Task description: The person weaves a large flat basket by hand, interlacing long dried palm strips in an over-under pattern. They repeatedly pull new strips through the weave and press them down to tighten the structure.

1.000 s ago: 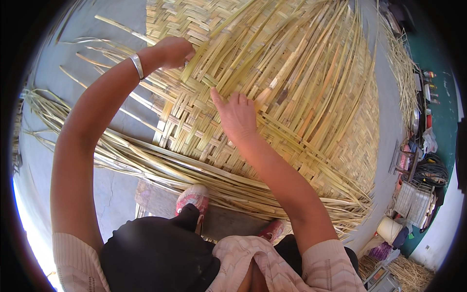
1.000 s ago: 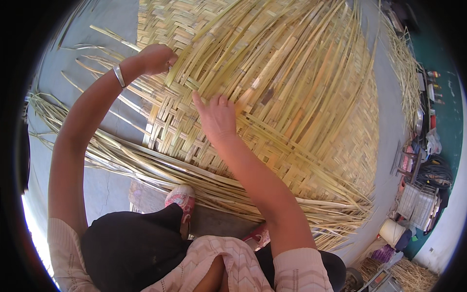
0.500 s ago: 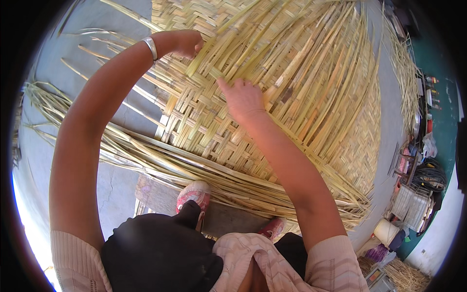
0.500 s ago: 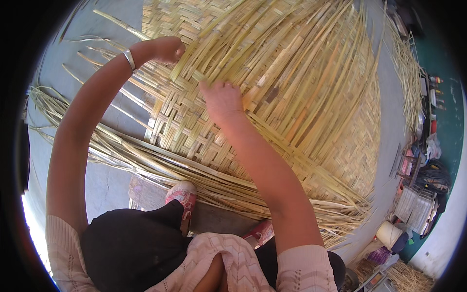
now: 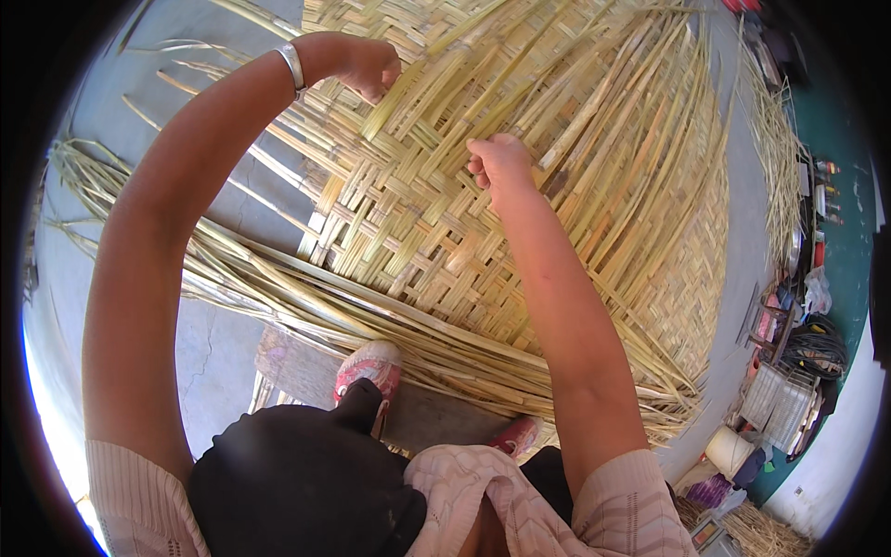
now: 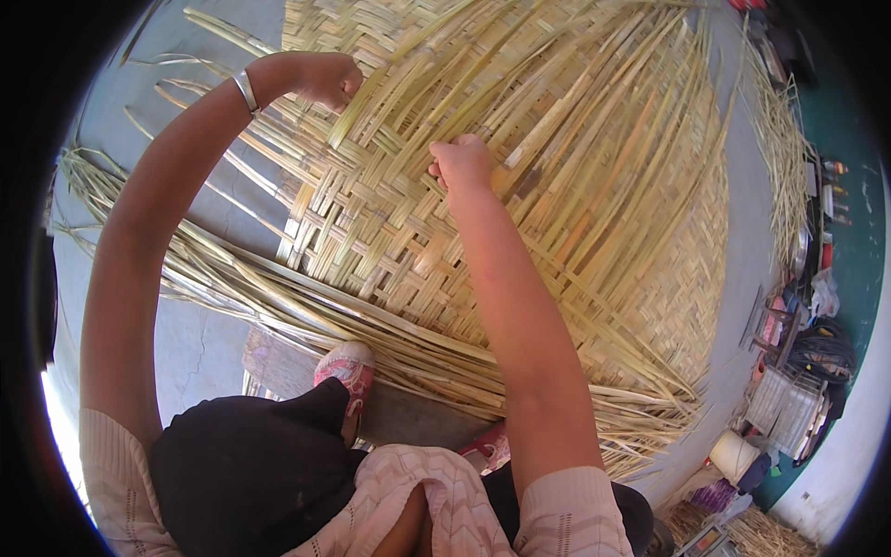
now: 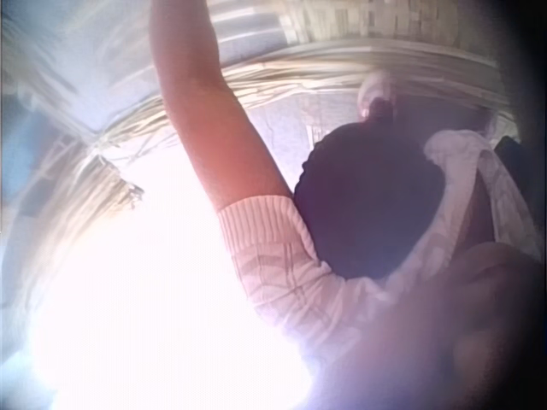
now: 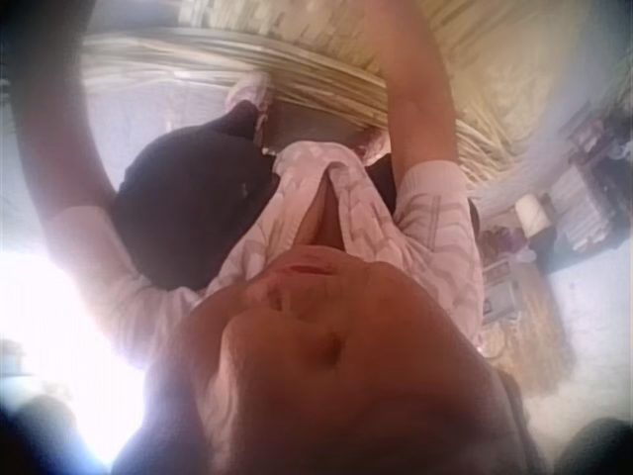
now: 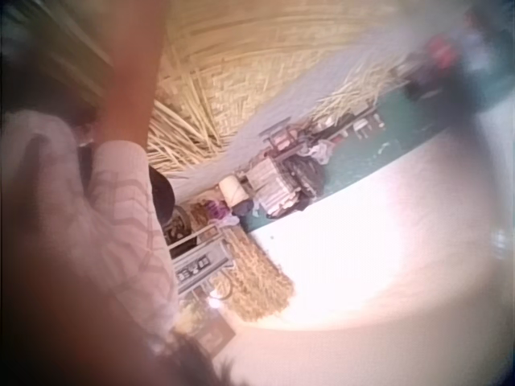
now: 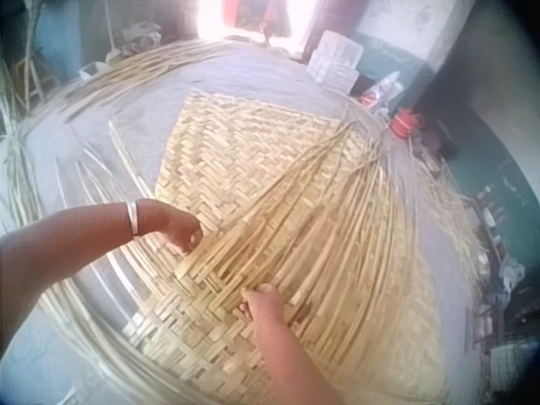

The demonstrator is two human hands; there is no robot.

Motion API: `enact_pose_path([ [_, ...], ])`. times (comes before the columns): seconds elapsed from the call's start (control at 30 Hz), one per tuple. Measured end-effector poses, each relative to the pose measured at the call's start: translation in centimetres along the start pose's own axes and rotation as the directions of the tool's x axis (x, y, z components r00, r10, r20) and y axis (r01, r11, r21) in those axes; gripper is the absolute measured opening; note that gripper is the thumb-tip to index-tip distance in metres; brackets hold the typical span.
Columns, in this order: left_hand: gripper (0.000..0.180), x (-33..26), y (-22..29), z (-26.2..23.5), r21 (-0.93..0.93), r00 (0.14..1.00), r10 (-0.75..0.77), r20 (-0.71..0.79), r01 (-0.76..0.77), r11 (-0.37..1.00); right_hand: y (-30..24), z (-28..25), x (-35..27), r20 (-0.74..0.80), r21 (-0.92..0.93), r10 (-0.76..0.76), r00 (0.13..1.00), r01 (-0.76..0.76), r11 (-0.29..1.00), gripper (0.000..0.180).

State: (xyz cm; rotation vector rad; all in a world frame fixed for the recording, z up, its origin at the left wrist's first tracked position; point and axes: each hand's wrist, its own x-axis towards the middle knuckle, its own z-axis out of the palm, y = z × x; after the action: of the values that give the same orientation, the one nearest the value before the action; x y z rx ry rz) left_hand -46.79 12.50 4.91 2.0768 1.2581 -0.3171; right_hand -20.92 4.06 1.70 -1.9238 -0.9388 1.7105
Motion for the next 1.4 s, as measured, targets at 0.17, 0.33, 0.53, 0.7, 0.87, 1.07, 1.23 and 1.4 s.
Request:
enact_pose_path([
  [0.17,0.028,-0.4,0.7,0.1,0.127,0.999,0.033,-0.011,-0.031,0.991,-0.2,-0.5,-0.9,0.069,-0.041,-0.088,0.994,0.091,0.995,0.017],
  [0.33,0.026,-1.3,2.0,0.3,0.318,0.997,0.049,-0.061,-0.027,0.948,-0.4,-0.7,-1.6,0.046,-0.330,-0.182,0.982,0.187,0.925,0.018],
  [0.53,0.020,-2.1,2.1,1.5,0.335,0.980,0.094,-0.177,-0.030,0.942,-0.2,-1.0,-1.3,0.054,-0.251,-0.197,0.979,0.204,0.946,0.017],
  [0.7,0.022,-1.8,1.5,1.3,0.289,0.984,0.087,-0.156,-0.039,0.957,0.2,-1.5,-1.3,0.177,-0.067,-0.162,0.971,0.176,0.982,0.022],
  [0.87,0.023,-1.2,1.6,-0.2,0.160,1.000,0.025,-0.006,-0.024,0.987,-0.6,-2.0,-0.6,0.304,-0.156,-0.069,0.950,0.121,0.980,0.026],
  [1.07,0.025,-0.4,2.0,-2.4,0.104,0.958,-0.061,0.280,0.033,0.994,-1.6,-2.7,0.0,0.424,-0.200,0.082,0.902,0.005,0.980,0.029],
  [1.23,0.021,0.0,2.0,-2.7,0.149,0.950,-0.048,0.309,0.001,0.989,-1.2,-2.7,0.0,0.449,-0.398,0.074,0.891,0.125,0.909,0.023],
  [1.4,0.018,0.1,1.2,-1.3,0.113,0.971,-0.071,0.228,0.046,0.993,-0.8,-1.8,0.2,0.384,-0.473,0.031,0.923,0.167,0.865,0.031],
])
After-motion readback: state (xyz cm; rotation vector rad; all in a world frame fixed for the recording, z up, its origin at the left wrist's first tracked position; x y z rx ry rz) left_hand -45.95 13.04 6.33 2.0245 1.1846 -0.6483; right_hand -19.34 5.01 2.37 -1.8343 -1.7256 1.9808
